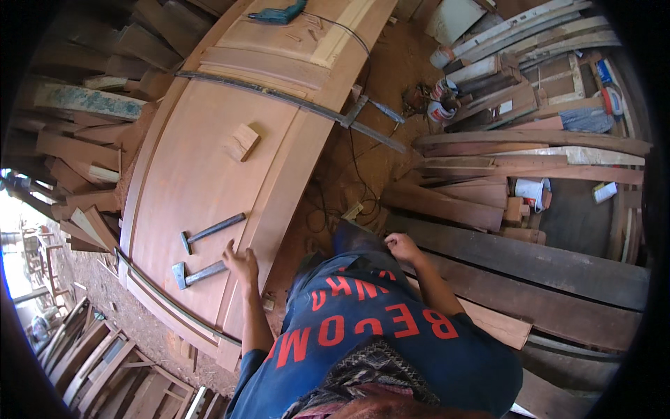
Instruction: The person assembles a wooden frame by clamping a small piece to a larger board, drilling pilot holes, and hammering nails to secure the joint. They use a drill, hammer, and clamp throughout the process.
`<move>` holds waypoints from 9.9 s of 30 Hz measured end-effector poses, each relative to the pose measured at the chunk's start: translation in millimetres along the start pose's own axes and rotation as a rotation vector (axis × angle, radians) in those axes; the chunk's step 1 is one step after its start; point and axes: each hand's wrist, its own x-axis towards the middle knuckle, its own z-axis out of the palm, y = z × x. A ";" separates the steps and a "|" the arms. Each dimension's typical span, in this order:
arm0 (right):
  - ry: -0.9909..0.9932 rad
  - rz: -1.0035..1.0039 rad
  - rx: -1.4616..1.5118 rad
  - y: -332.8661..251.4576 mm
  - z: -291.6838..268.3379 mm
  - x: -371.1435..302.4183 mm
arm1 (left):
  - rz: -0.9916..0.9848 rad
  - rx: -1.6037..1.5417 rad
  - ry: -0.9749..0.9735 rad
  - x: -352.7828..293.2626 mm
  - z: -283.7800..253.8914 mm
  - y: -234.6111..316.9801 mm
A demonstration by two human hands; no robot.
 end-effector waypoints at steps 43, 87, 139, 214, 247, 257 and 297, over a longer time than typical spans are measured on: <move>0.345 -0.920 -0.968 -525.4 -350.5 761.3 | -0.601 0.017 -0.115 77.8 79.3 198.7; -0.414 -0.361 -0.560 -392.3 -98.9 -33.5 | -0.085 -0.702 0.144 -104.7 -121.8 102.4; -0.909 -0.934 -1.180 -601.0 457.1 -251.8 | -0.289 -0.629 1.206 -193.0 -327.6 -236.4; -1.010 -1.162 -1.671 -642.5 529.4 -262.1 | -0.379 -0.563 1.397 -190.5 -312.4 -267.2; -1.034 -1.201 -1.670 -638.3 539.9 -242.1 | -0.385 -0.555 1.370 -185.4 -297.4 -274.9; -0.968 -1.203 -1.679 -631.6 537.9 -244.7 | -0.426 -0.531 1.324 -192.9 -299.1 -269.1; -1.044 -1.003 -1.290 -639.1 495.8 -265.7 | -0.360 -0.576 1.287 -197.0 -351.3 -251.8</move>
